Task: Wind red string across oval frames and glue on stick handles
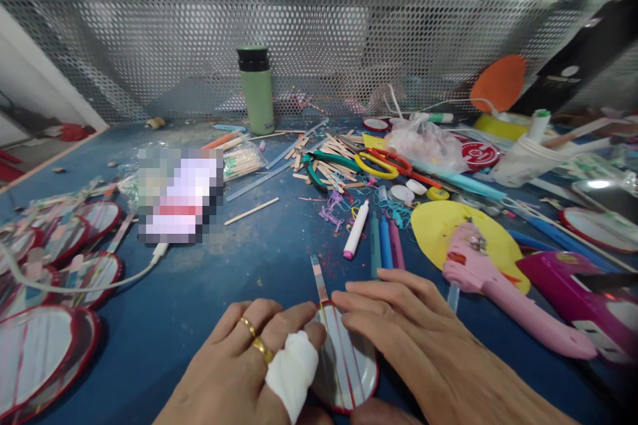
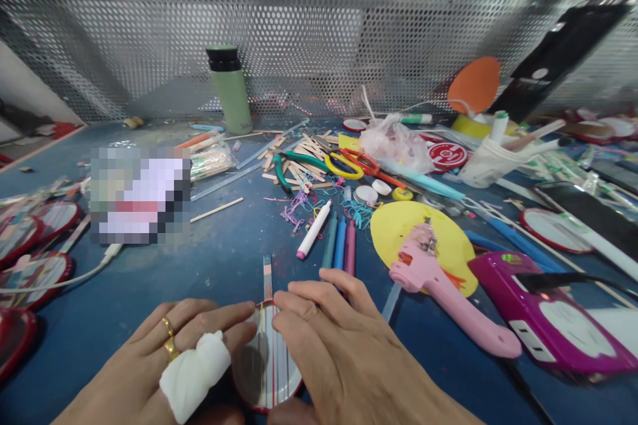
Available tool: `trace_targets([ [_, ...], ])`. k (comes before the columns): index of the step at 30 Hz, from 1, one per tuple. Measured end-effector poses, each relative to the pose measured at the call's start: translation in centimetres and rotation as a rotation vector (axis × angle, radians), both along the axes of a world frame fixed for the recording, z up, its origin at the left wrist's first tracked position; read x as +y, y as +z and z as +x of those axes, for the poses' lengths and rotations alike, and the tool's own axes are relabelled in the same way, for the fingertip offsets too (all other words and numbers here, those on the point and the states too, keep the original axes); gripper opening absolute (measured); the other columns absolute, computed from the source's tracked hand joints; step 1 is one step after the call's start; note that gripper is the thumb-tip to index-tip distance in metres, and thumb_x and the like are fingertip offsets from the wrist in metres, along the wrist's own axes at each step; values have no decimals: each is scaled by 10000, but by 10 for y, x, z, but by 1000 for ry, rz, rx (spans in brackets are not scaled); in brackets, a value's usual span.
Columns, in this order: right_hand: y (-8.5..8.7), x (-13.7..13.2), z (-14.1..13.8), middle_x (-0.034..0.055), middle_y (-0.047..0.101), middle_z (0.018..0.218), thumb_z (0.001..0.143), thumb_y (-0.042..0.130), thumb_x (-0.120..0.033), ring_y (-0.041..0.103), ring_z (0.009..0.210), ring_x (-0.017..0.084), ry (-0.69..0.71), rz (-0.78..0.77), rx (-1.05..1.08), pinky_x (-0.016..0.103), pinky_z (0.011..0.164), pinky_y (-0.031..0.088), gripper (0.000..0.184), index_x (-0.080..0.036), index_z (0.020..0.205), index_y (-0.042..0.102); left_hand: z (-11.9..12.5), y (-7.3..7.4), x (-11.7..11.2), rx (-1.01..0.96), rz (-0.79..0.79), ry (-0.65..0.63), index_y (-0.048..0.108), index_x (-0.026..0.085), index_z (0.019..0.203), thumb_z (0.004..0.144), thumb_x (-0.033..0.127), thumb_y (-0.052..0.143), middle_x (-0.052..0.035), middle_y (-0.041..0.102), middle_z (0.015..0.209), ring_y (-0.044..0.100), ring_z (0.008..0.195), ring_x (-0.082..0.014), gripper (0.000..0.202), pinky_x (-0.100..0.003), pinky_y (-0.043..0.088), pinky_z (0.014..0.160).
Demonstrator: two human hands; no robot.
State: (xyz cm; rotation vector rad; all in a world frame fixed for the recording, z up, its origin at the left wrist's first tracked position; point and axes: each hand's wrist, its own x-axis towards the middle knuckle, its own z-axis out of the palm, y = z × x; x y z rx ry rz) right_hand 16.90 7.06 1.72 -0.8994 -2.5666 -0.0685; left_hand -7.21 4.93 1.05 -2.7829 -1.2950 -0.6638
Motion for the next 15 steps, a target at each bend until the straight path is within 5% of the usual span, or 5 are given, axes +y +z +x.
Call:
trace_targets([
  [15, 1, 1, -2, 94, 731, 1105, 917, 480, -500, 630, 1094, 237, 10, 45, 4, 408, 1002, 457, 416, -204, 1157, 647, 0, -12, 1, -47, 52, -9, 553, 291, 1334, 923, 506, 500, -25, 719, 1128, 610, 909, -192, 467, -296, 489, 775],
])
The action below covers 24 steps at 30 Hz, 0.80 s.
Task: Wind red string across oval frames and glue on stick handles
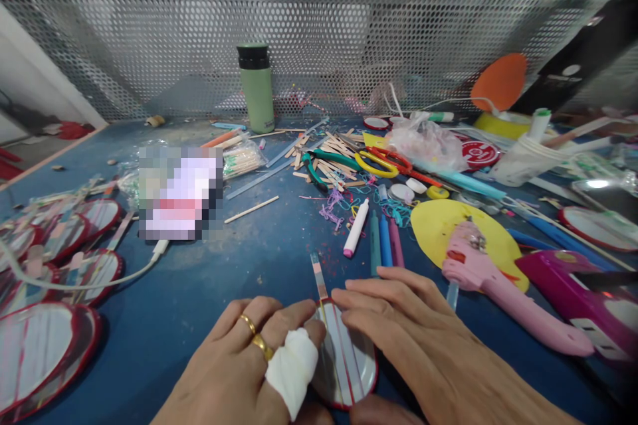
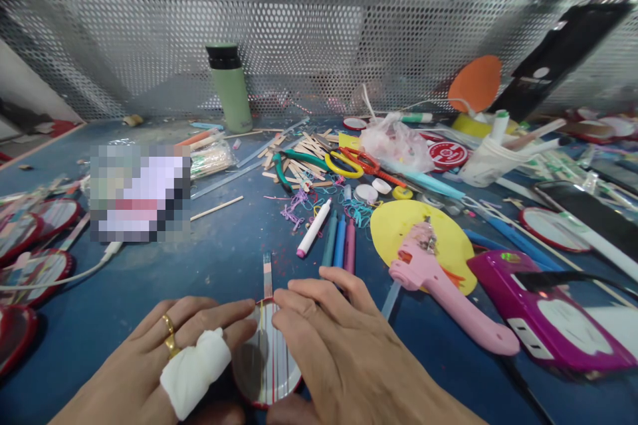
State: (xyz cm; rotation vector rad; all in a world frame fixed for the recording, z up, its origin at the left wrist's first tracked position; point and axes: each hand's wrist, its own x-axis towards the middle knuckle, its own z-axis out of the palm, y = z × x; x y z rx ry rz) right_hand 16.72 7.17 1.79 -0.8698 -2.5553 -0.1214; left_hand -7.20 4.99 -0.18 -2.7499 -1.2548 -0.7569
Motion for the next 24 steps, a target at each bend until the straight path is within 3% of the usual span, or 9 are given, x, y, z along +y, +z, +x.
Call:
trace_targets([
  [8, 23, -3, -3, 84, 732, 1121, 893, 588, -430, 629, 1113, 227, -33, -108, -99, 388, 1012, 462, 373, -199, 1179, 652, 0, -1, -1, 23, -5, 13, 572, 308, 1309, 894, 502, 540, -29, 716, 1116, 602, 901, -202, 459, -313, 489, 775],
  [16, -3, 0, 2, 94, 735, 1074, 881, 526, -519, 625, 1095, 260, -27, -89, -16, 432, 1011, 450, 422, -230, 1156, 666, -1, -2, 0, 39, 32, -2, 589, 303, 1281, 899, 524, 538, -13, 719, 1121, 604, 918, -194, 444, -300, 494, 785],
  [24, 0, 1, 0, 79, 741, 1102, 929, 455, -511, 642, 1082, 217, -2, -35, 73, 378, 1020, 446, 420, -209, 1145, 653, -2, 20, 0, 85, -68, 0, 602, 305, 1260, 935, 442, 546, 18, 719, 1160, 628, 957, -159, 357, -265, 504, 829],
])
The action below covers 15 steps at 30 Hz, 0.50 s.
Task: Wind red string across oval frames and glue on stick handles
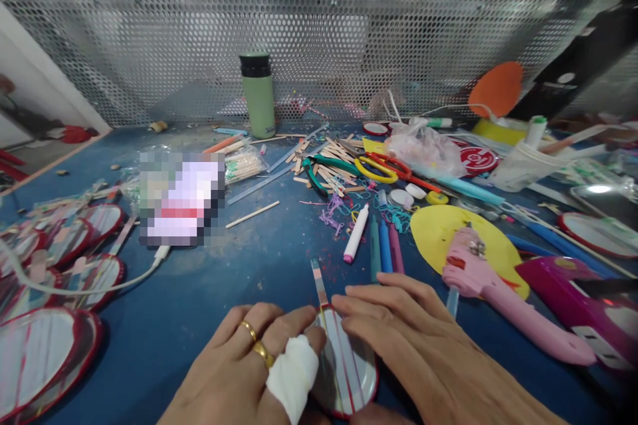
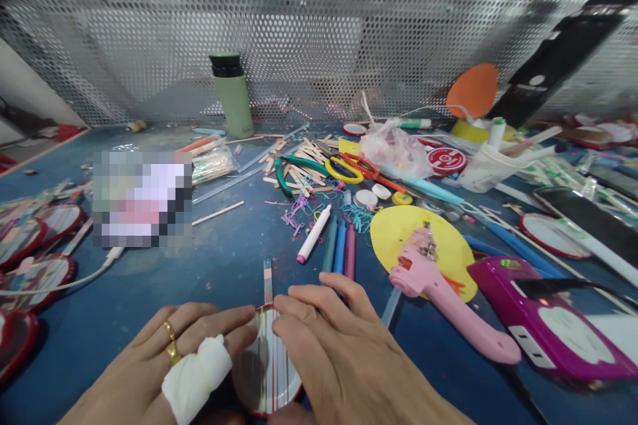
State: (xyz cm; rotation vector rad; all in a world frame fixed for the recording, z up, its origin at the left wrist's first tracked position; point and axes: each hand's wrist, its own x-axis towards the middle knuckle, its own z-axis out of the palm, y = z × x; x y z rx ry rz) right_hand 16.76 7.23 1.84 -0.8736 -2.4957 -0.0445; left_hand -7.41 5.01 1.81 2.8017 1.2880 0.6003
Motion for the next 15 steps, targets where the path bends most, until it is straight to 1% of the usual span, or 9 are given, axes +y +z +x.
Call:
trace_targets([
  [5, -2, 0, 0, 84, 743, 1099, 939, 427, -509, 644, 1086, 219, -10, -7, -17, 381, 1018, 451, 427, -212, 1132, 666, 0, -1, 0, -12, 1, -17, 596, 280, 1270, 924, 447, 567, 2, 710, 1190, 636, 975, -163, 385, -278, 509, 848],
  [8, 5, -1, -1, 87, 743, 1092, 945, 430, -505, 647, 1076, 220, -5, 7, -32, 381, 1006, 464, 422, -211, 1122, 674, 0, -2, 0, -19, 16, -24, 606, 265, 1251, 938, 435, 552, 4, 708, 1199, 640, 965, -153, 361, -270, 506, 839],
  [12, 20, -3, -1, 92, 726, 1139, 932, 531, -456, 625, 1119, 216, -10, -26, -168, 382, 1023, 462, 376, -190, 1166, 657, 1, 0, 0, 0, 51, -18, 619, 264, 1226, 959, 448, 505, 14, 712, 1191, 640, 967, -147, 343, -262, 499, 837],
  [14, 20, -3, -1, 92, 723, 1146, 929, 545, -436, 621, 1127, 216, -13, -14, -186, 380, 1022, 463, 363, -187, 1169, 656, 1, 0, 0, 10, 69, -15, 620, 262, 1226, 964, 460, 487, 16, 713, 1188, 639, 968, -146, 354, -260, 494, 843],
  [15, 18, -2, -1, 91, 724, 1145, 937, 525, -441, 624, 1121, 218, -9, 4, -168, 383, 1016, 466, 362, -190, 1162, 659, 1, 0, 0, 14, 74, -16, 618, 261, 1229, 966, 464, 480, 18, 712, 1191, 639, 966, -144, 360, -258, 493, 844],
])
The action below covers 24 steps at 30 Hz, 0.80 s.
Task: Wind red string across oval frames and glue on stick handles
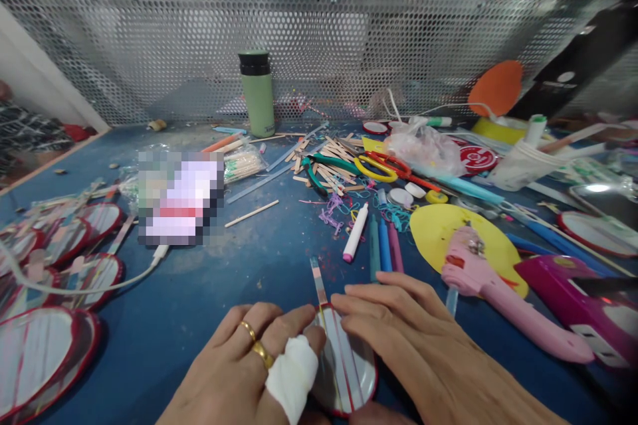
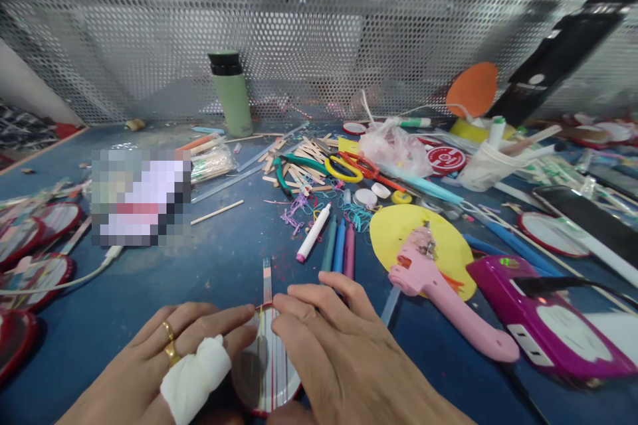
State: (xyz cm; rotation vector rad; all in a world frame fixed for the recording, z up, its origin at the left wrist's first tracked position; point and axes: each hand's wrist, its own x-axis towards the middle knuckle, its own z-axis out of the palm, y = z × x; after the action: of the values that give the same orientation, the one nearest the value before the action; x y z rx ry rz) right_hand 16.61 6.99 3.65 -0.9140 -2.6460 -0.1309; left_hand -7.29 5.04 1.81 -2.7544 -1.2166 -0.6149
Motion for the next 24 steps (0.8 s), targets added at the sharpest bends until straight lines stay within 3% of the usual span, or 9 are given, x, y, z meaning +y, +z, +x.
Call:
trace_targets([
  [4, -6, 1, 0, 82, 731, 1127, 965, 454, -467, 637, 1092, 215, 25, 47, 86, 385, 1009, 465, 382, -195, 1129, 666, -1, -2, 0, 5, 11, -10, 610, 261, 1249, 969, 471, 467, 26, 700, 1217, 632, 971, -139, 377, -250, 489, 840],
  [9, 7, -2, 1, 93, 709, 1187, 939, 536, -462, 618, 1142, 221, 3, -49, -24, 385, 1039, 450, 383, -174, 1164, 650, -2, -5, 0, 16, 15, -13, 602, 264, 1267, 972, 461, 465, 21, 704, 1205, 623, 974, -140, 380, -249, 489, 831],
  [19, 7, -1, 0, 98, 719, 1160, 947, 525, -428, 629, 1128, 221, 7, -38, 4, 386, 1034, 458, 353, -166, 1142, 659, 1, -24, 3, -74, 141, -14, 623, 250, 1233, 1006, 484, 335, 6, 720, 1136, 608, 910, -141, 435, -248, 485, 810],
  [24, 1, 0, 0, 101, 727, 1133, 941, 521, -447, 639, 1099, 226, 12, -4, 15, 384, 1014, 468, 365, -178, 1147, 658, -4, -23, 3, -29, 127, -16, 612, 278, 1258, 989, 489, 381, -6, 712, 1143, 611, 932, -157, 412, -267, 508, 823],
])
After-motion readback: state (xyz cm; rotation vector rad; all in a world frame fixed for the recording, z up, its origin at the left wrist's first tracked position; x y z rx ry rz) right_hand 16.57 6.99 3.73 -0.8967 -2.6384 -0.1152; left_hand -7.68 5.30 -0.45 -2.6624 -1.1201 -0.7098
